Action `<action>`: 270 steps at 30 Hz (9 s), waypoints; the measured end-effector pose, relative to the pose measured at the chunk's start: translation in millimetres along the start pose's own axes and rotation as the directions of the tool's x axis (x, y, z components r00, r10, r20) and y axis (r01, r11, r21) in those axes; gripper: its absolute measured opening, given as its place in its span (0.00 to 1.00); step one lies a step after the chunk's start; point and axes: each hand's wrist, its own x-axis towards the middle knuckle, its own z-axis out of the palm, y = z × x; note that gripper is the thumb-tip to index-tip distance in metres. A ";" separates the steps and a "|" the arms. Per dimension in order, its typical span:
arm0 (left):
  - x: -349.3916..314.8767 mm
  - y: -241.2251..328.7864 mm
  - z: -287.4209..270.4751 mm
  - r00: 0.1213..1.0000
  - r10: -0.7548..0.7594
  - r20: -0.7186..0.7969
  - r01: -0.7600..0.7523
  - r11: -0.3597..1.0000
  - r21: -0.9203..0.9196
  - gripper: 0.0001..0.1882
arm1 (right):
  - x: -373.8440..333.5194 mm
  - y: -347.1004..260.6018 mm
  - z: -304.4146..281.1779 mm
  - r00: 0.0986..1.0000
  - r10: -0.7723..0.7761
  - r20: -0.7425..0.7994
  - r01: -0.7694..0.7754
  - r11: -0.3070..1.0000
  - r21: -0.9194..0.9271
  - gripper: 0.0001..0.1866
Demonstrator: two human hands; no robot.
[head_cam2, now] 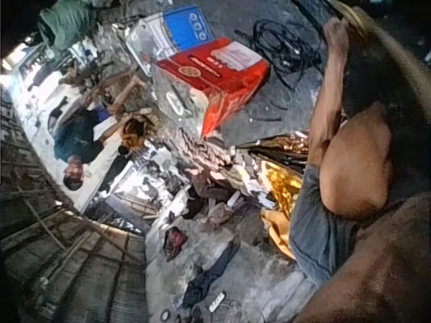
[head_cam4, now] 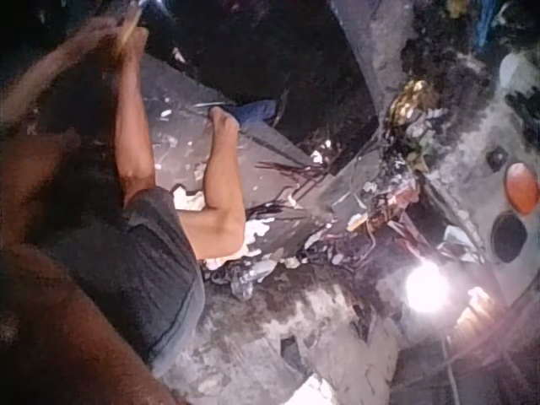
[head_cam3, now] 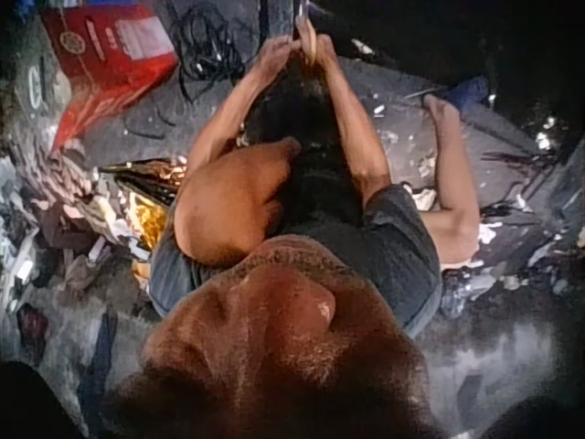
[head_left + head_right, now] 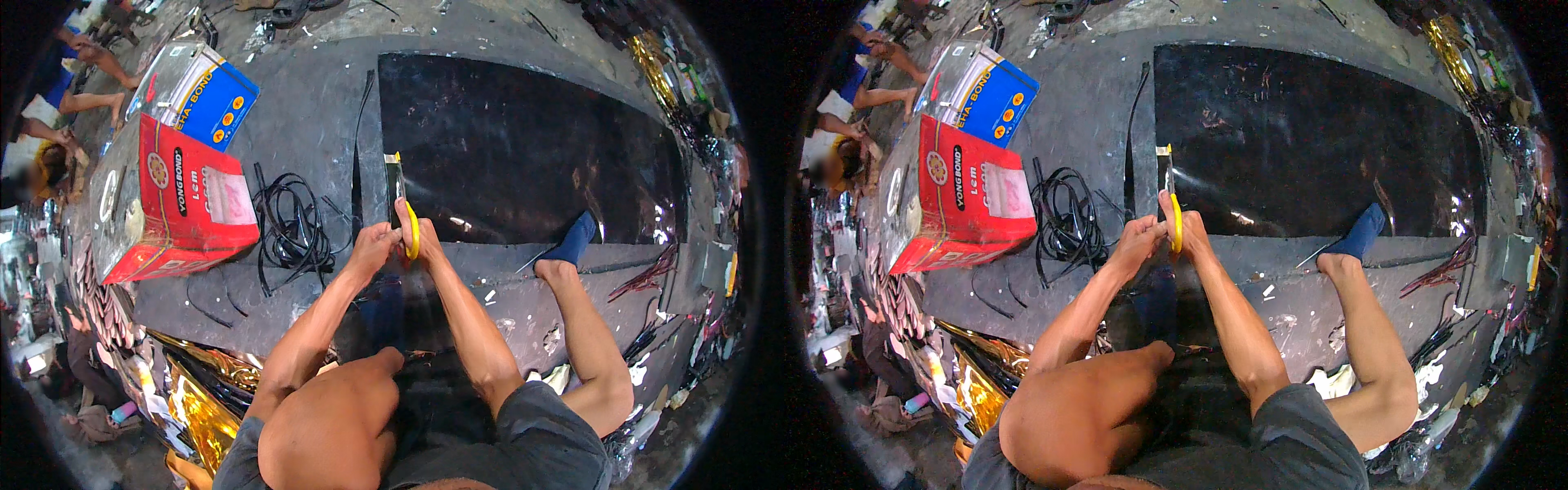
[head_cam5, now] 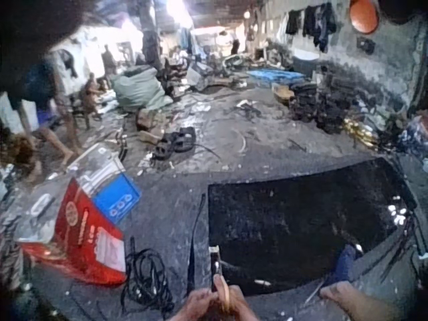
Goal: The person sits on the floor and uses yellow-handled scissors to cut a long black rubber strip into shorter pieces. The cut pieces are placed on the floor to the left as the person continues cutting the remaining length.
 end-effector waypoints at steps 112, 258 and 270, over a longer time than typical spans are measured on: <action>59.5 -21.9 23.0 0.953 -0.222 -0.205 0.220 0.975 -0.032 0.08 | -146.7 104.2 -6.1 0.937 0.238 0.255 -0.320 0.876 0.359 0.41; 64.5 -67.6 31.2 0.970 -0.045 -0.241 0.008 0.988 -0.151 0.24 | -18.7 3.8 -87.0 0.997 -0.077 -0.031 0.083 0.950 0.300 0.41; 76.7 -56.4 43.8 0.974 0.002 -0.226 0.064 0.957 0.284 0.10 | -143.1 96.6 -52.7 0.965 0.211 0.156 -0.255 0.890 0.377 0.44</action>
